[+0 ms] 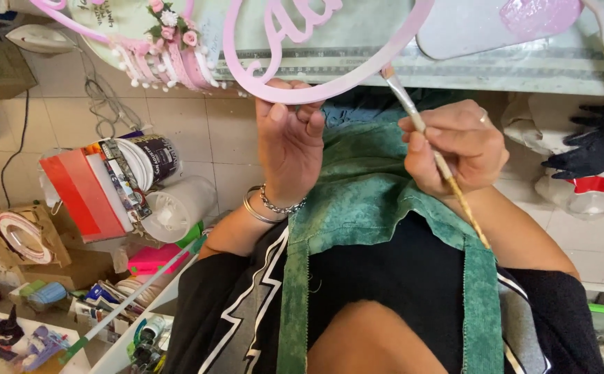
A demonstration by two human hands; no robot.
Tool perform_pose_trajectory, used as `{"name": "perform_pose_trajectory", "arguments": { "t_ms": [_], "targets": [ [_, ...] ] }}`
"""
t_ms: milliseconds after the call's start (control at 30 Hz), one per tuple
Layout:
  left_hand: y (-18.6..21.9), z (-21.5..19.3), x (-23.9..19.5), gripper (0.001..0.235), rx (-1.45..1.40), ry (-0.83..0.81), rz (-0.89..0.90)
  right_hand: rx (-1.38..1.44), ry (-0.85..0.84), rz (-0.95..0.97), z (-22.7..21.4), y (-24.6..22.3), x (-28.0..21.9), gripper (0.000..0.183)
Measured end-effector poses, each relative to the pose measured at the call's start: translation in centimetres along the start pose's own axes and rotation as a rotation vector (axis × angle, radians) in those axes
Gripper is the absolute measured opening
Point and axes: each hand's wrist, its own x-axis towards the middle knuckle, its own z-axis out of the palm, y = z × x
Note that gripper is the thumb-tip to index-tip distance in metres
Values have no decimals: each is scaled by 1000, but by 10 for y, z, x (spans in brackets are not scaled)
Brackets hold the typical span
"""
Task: A person uses a paintbrush to apply pink paint to the edges and surfaces of a circular wooden sign featuring the name 'Alma'.
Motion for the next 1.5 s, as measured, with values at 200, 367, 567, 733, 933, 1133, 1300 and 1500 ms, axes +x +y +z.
{"name": "perform_pose_trajectory", "arguments": {
  "t_ms": [200, 367, 567, 733, 933, 1133, 1300, 1500],
  "targets": [
    [9, 23, -3, 18, 84, 44, -58, 66, 250, -93, 14, 10, 4, 12],
    [10, 26, -2, 18, 88, 37, -54, 86, 128, -90, 1, 12, -1, 6],
    [9, 27, -2, 18, 98, 35, -54, 153, 217, -87, 10, 17, -5, 11],
    [10, 27, -2, 18, 90, 27, -45, 171, 207, -158, 5, 15, -4, 15],
    [7, 25, -2, 19, 102, 59, -63, 207, 172, -130, 8, 7, -1, 19],
    [8, 26, -2, 20, 68, 55, -67, 166, 71, -173, 3, 12, -6, 15],
    [5, 28, -2, 18, 106, 3, -77, 94, -239, -68, 5, -3, 0, 24],
    [7, 28, -2, 19, 124, 23, -84, -85, -156, -100, -3, -9, 4, 7]
  ]
}}
